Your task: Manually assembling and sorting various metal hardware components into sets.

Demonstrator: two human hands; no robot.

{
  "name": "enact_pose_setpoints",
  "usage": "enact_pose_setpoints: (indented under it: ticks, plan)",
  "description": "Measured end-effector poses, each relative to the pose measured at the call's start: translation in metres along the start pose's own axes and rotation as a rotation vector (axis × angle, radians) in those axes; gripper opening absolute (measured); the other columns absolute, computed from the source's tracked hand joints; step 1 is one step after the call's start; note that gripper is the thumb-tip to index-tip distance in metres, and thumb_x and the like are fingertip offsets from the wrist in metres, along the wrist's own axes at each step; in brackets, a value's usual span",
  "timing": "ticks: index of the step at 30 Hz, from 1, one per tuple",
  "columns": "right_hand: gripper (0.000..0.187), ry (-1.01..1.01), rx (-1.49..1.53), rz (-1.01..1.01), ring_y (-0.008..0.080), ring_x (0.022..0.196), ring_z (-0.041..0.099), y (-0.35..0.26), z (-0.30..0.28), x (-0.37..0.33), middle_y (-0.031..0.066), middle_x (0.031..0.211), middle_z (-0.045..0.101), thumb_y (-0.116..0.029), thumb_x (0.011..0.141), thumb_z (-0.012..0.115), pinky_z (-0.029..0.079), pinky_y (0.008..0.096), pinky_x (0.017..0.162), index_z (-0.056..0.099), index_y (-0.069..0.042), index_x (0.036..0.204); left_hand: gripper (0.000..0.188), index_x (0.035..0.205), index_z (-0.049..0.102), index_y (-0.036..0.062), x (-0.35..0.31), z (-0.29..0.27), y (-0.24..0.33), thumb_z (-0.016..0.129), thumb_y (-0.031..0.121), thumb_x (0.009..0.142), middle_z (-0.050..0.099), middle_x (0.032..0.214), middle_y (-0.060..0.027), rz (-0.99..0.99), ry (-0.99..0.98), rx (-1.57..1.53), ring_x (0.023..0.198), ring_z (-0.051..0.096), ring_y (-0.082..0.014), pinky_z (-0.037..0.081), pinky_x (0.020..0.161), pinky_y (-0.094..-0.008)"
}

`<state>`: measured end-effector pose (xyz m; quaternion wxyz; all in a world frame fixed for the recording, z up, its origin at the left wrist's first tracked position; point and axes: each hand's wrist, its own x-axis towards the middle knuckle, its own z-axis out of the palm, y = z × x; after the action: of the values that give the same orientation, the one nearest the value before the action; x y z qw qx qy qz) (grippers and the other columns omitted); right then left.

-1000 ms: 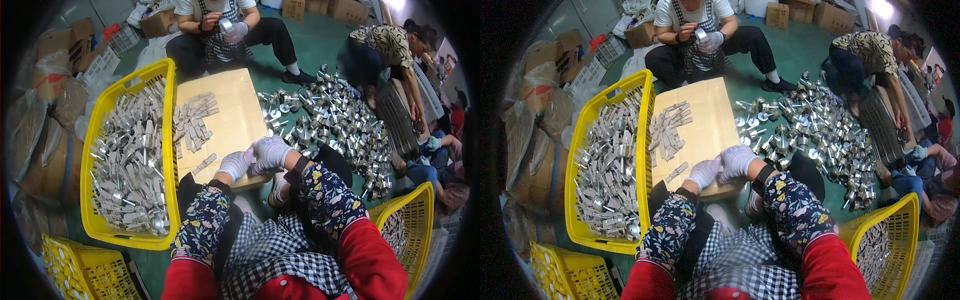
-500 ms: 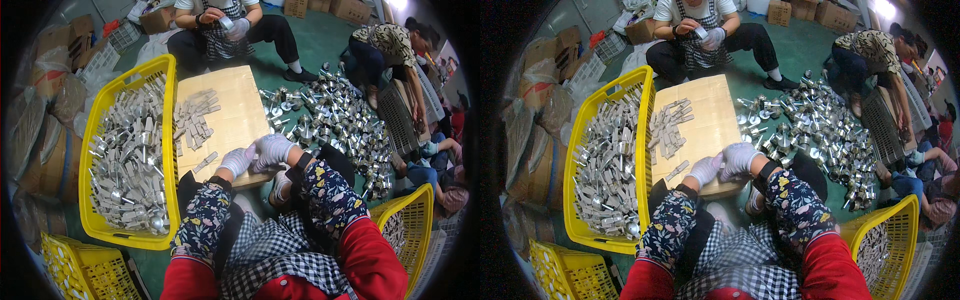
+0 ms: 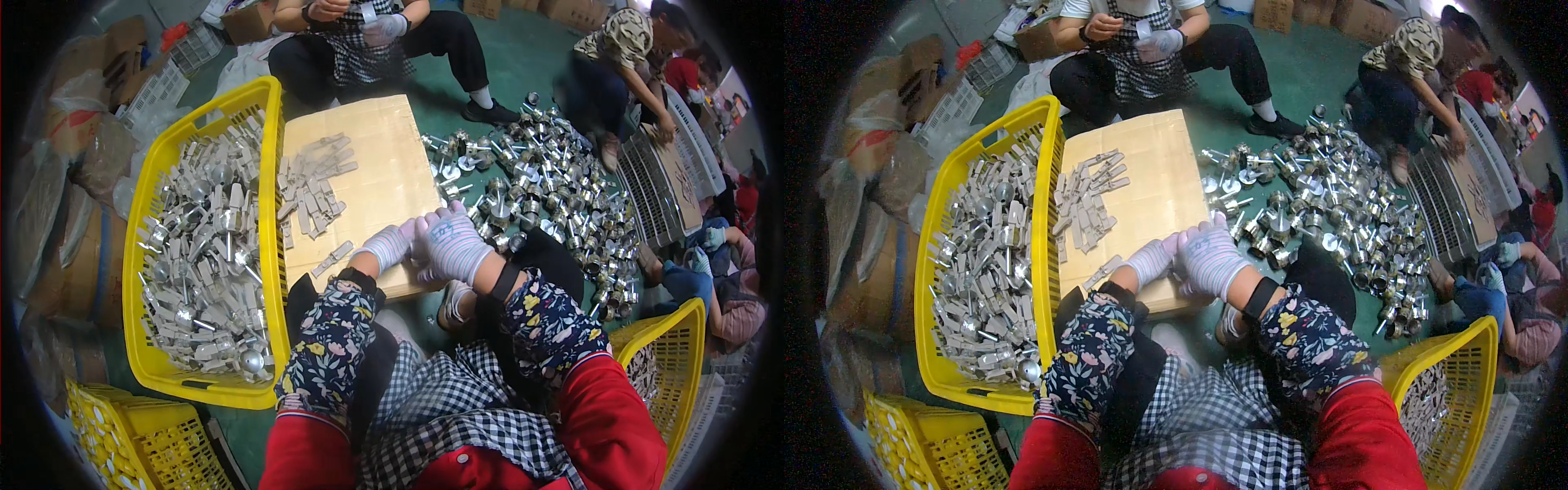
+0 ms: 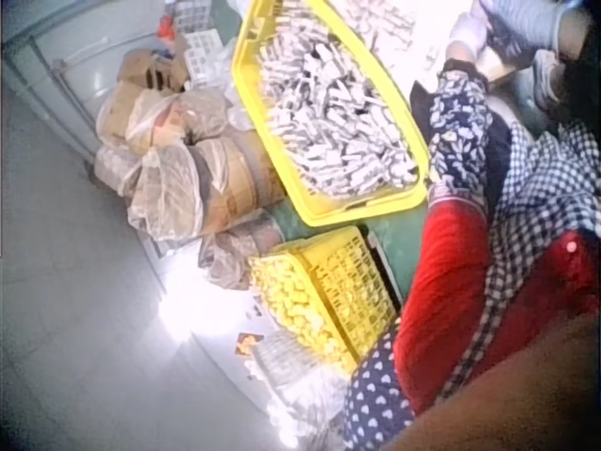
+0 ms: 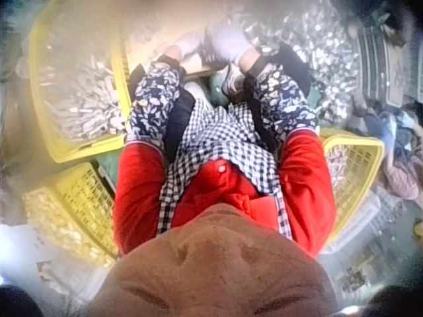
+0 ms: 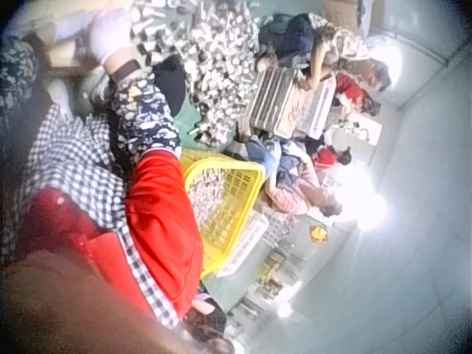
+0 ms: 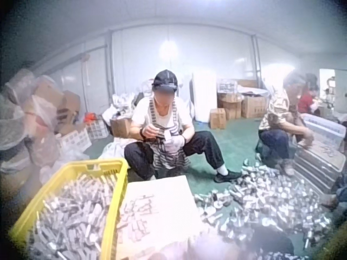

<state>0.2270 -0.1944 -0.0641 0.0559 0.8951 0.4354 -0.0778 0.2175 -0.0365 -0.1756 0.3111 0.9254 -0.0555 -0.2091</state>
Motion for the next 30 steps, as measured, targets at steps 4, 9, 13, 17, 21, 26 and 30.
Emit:
enact_pose_setpoints:
  ticks: [4,9,13,17,21,26,30]
  plan:
    - [0.054,-0.087,-0.011,-0.020,0.0278,0.098,0.056,0.009,0.010,0.016,0.0129,0.098,0.060,-0.038,0.059,0.072,0.033,0.0458,0.092,0.057,-0.005,0.099,0.046,0.100,0.051,0.0044,0.005,-0.008,0.010,0.030,0.043,0.089,0.062,0.077,-0.0208,-0.416,-0.127,-0.476,0.081,0.059,-0.0351,0.045,0.076,-0.0430]
    - [0.049,-0.369,0.066,-0.089,0.0265,0.091,0.062,0.019,-0.031,0.042,0.0135,0.093,0.065,-0.039,0.057,0.073,0.041,0.0431,0.082,0.067,-0.003,0.089,0.052,0.102,0.052,0.0005,-0.026,-0.007,0.019,0.035,0.047,0.087,0.060,0.084,-0.0221,-0.242,0.194,-0.035,0.082,0.058,-0.0374,0.044,0.079,-0.0437]
    - [0.056,-0.554,0.260,-0.004,0.0281,0.078,0.064,0.047,-0.013,0.068,0.0143,0.085,0.067,-0.044,0.049,0.076,0.049,0.0338,0.068,0.068,0.000,0.081,0.053,0.110,0.049,-0.0009,-0.044,-0.002,0.037,0.044,0.045,0.084,0.056,0.099,-0.0241,-0.065,0.421,0.025,0.092,0.055,-0.0402,0.042,0.085,-0.0443]
    - [0.059,-0.677,0.481,-0.026,0.0274,0.075,0.063,0.061,0.005,0.085,0.0145,0.083,0.066,-0.042,0.048,0.079,0.049,0.0340,0.068,0.068,0.003,0.084,0.055,0.110,0.048,-0.0003,-0.041,-0.010,0.036,0.040,0.048,0.086,0.057,0.096,-0.0252,-0.027,0.319,0.135,0.093,0.054,-0.0395,0.042,0.084,-0.0441]
    - [0.090,-0.511,0.693,-0.114,0.0277,0.097,0.058,0.076,0.004,0.087,0.0198,0.110,0.058,-0.047,0.047,0.079,0.046,0.0306,0.083,0.052,0.006,0.115,0.057,0.115,0.047,-0.0014,-0.030,-0.023,0.028,0.037,0.048,0.088,0.056,0.099,-0.0282,-0.146,0.134,0.097,0.096,0.054,-0.0390,0.040,0.087,-0.0426]
    - [0.091,-0.084,1.191,-0.153,0.0284,0.119,0.043,0.109,0.002,0.081,0.0226,0.127,0.045,-0.058,0.072,0.061,0.034,0.0354,0.100,0.032,0.003,0.133,0.079,0.102,0.058,0.0017,-0.011,-0.020,-0.010,0.023,0.070,0.082,0.060,0.079,-0.0187,-0.205,0.236,-0.535,0.070,0.058,-0.0281,0.046,0.063,-0.0366]
    - [0.082,-0.177,1.921,-0.036,0.0277,0.120,0.042,0.105,0.014,0.064,0.0189,0.129,0.044,-0.063,0.083,0.041,0.034,0.0372,0.100,0.033,0.001,0.133,0.093,0.109,0.058,0.0089,-0.049,-0.064,0.058,0.020,0.084,0.070,0.053,0.067,-0.0017,-0.227,0.042,-1.112,0.047,0.041,-0.0086,0.032,0.044,-0.0196]
